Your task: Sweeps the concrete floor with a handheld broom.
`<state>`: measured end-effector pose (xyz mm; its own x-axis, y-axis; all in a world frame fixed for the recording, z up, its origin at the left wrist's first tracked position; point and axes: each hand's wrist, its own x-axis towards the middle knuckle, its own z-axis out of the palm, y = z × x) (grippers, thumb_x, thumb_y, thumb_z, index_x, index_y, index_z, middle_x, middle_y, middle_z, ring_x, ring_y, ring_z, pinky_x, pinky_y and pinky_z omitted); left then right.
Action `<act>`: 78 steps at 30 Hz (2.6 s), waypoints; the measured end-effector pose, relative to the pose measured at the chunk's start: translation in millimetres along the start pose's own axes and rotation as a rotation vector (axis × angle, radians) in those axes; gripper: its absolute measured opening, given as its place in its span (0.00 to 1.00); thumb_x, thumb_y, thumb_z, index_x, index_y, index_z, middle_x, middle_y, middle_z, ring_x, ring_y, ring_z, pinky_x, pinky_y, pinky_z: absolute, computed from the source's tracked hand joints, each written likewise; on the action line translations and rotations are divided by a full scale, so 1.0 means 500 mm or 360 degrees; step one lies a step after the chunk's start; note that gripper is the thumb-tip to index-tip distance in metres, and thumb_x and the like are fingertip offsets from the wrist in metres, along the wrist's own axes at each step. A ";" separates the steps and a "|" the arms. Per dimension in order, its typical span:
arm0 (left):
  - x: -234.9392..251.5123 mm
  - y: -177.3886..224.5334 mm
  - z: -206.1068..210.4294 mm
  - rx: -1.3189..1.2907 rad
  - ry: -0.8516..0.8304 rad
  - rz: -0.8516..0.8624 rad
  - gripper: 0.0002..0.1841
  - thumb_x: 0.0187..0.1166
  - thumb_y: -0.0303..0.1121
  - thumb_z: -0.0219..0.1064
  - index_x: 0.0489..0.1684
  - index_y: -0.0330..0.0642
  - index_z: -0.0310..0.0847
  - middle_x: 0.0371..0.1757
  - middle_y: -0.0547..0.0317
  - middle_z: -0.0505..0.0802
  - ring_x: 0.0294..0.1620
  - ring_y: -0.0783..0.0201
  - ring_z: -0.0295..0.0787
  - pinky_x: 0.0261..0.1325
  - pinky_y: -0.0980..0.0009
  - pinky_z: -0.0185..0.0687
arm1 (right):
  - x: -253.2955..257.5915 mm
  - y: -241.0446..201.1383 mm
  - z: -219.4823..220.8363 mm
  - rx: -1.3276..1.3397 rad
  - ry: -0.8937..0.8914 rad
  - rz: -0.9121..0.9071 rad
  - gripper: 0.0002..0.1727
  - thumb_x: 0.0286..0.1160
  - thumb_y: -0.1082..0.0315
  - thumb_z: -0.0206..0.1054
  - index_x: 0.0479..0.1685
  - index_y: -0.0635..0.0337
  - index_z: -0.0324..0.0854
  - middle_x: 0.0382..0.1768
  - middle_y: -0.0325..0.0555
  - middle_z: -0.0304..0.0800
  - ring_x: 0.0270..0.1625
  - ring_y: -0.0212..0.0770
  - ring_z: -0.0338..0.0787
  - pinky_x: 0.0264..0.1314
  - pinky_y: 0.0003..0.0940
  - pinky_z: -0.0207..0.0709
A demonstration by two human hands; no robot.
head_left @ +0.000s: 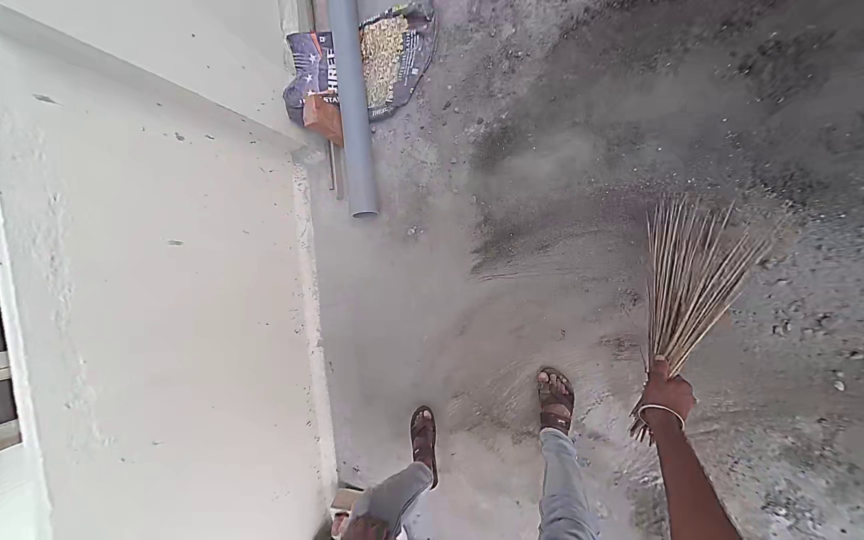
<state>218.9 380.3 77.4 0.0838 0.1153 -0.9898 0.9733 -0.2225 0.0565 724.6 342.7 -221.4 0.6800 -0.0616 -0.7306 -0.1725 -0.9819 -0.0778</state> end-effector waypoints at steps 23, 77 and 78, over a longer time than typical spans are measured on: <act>0.273 -0.363 -0.341 -0.0011 0.0972 0.0502 0.20 0.87 0.39 0.54 0.41 0.34 0.90 0.41 0.45 0.92 0.46 0.50 0.91 0.54 0.55 0.86 | 0.008 -0.309 0.487 -0.0570 -0.0148 -0.0332 0.38 0.90 0.37 0.51 0.64 0.70 0.78 0.53 0.78 0.89 0.60 0.78 0.89 0.56 0.76 0.77; 0.273 -0.248 -0.302 0.0399 0.0629 0.0349 0.22 0.83 0.46 0.60 0.51 0.34 0.89 0.53 0.40 0.91 0.58 0.38 0.87 0.65 0.42 0.78 | -0.228 0.133 0.321 -0.0193 -0.0691 0.0010 0.43 0.87 0.31 0.49 0.54 0.69 0.84 0.49 0.71 0.90 0.60 0.69 0.90 0.61 0.70 0.77; 0.273 -0.251 -0.301 0.0397 0.0628 0.0362 0.22 0.84 0.46 0.60 0.51 0.33 0.89 0.53 0.40 0.92 0.58 0.38 0.88 0.64 0.42 0.79 | -0.256 0.161 0.371 -0.0152 -0.0716 0.0053 0.42 0.87 0.32 0.50 0.53 0.70 0.84 0.49 0.72 0.90 0.59 0.69 0.90 0.61 0.69 0.77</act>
<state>140.3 569.9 -45.2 0.4083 0.3828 -0.8287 0.8445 -0.5030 0.1838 491.8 304.8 -260.0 0.2945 -0.0301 -0.9552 -0.1082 -0.9941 -0.0020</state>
